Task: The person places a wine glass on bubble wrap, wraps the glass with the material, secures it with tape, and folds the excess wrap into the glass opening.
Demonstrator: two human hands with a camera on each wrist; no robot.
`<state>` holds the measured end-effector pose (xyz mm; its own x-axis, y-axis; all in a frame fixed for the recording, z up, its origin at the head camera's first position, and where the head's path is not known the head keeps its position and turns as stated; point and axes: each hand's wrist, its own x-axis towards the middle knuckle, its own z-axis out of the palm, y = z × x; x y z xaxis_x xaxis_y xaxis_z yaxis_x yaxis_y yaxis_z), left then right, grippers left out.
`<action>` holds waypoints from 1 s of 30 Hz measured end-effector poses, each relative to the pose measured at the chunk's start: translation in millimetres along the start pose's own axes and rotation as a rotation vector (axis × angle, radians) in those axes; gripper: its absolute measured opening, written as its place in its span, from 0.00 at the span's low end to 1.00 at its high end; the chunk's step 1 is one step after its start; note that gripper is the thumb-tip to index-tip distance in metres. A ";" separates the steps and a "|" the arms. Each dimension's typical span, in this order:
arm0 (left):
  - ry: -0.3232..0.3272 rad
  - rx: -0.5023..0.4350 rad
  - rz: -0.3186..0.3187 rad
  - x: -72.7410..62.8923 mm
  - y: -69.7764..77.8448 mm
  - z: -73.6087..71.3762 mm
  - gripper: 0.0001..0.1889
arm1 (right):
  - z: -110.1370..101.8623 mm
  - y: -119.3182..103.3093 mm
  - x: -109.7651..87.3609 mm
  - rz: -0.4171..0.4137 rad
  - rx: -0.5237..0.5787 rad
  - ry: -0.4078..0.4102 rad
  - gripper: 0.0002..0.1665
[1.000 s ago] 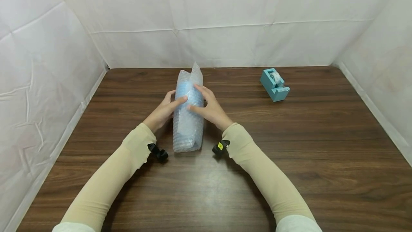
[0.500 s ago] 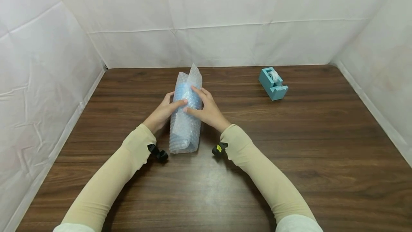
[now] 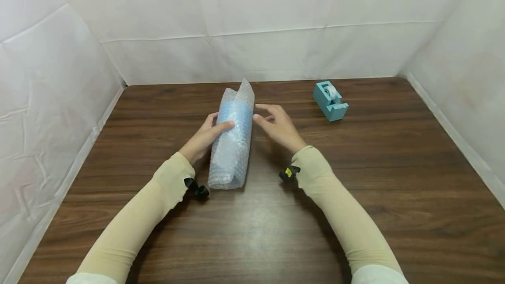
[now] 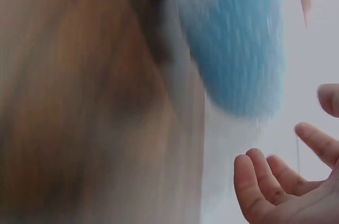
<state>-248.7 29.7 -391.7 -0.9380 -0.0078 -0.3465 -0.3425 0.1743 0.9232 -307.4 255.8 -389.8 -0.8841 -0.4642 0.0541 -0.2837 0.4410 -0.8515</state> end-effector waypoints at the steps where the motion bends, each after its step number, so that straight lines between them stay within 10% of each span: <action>1: -0.004 0.001 0.003 0.3 0.5 2.3 0.47 | -7.7 3.1 0.2 0.013 -0.021 0.025 0.31; 8: -0.044 0.005 0.032 0.9 4.4 22.4 0.46 | -71.3 37.8 0.4 0.033 -0.209 0.208 0.28; 15: -0.084 -0.004 0.032 -1.6 6.6 44.6 0.46 | -119.6 71.6 0.2 0.239 -0.248 0.369 0.31; 30: -0.127 -0.019 0.026 -6.3 1.1 69.6 0.46 | -132.7 86.1 4.6 0.384 -0.301 0.283 0.34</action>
<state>-239.5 98.5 -400.1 -0.9327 0.1219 -0.3396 -0.3201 0.1546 0.9347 -385.2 393.6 -393.6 -0.9981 -0.0210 -0.0577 0.0218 0.7565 -0.6536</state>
